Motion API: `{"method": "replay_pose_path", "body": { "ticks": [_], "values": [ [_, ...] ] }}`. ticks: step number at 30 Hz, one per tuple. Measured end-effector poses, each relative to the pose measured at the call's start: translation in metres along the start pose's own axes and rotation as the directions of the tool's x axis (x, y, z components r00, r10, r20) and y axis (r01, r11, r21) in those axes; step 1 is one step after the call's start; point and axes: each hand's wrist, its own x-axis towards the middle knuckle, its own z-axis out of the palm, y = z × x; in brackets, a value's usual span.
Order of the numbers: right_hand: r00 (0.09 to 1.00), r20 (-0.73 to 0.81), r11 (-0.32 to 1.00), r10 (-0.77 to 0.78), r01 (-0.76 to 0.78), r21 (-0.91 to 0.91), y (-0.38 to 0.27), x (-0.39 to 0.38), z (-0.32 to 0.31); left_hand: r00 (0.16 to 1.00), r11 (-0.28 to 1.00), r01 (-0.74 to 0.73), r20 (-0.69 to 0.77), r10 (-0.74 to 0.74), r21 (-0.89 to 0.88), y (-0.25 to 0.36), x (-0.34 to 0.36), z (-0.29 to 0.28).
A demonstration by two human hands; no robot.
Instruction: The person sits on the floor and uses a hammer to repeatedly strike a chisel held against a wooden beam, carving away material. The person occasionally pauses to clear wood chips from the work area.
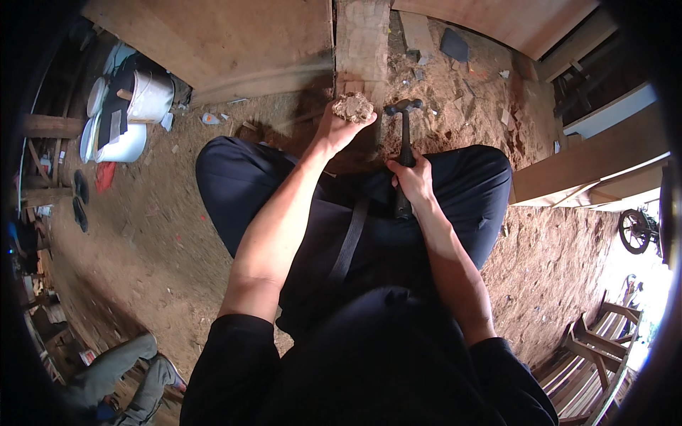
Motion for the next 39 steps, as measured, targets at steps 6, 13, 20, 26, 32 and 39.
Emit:
{"method": "replay_pose_path", "body": {
  "ticks": [6, 13, 20, 26, 32, 39],
  "values": [
    [0.991, -0.057, 0.98, -0.123, 0.13, 0.148, -0.016, -0.02, 0.0, 0.999, 0.998, -0.044, -0.029, 0.045, 0.046, 0.0, -0.001, 0.0],
    [0.972, -0.099, 0.948, -0.213, 0.23, 0.221, -0.032, -0.038, 0.002, 0.995, 0.988, -0.104, 0.017, 0.103, 0.118, -0.01, 0.001, -0.001],
    [0.982, -0.091, 0.954, -0.166, 0.184, 0.236, -0.017, -0.029, -0.003, 0.994, 0.991, -0.105, -0.013, 0.106, 0.086, -0.014, 0.01, 0.009],
    [0.983, -0.113, 0.954, -0.145, 0.169, 0.247, -0.012, -0.023, -0.005, 0.994, 0.991, -0.103, -0.036, 0.106, 0.082, -0.017, 0.016, 0.007],
    [0.985, -0.095, 0.958, -0.147, 0.165, 0.234, -0.02, -0.026, -0.006, 0.997, 0.991, -0.073, -0.027, 0.076, 0.112, -0.008, 0.01, 0.008],
    [0.987, -0.056, 0.952, -0.153, 0.162, 0.261, -0.022, -0.025, -0.002, 0.997, 0.992, -0.066, -0.04, 0.07, 0.104, -0.005, 0.01, 0.007]
  ]
}}
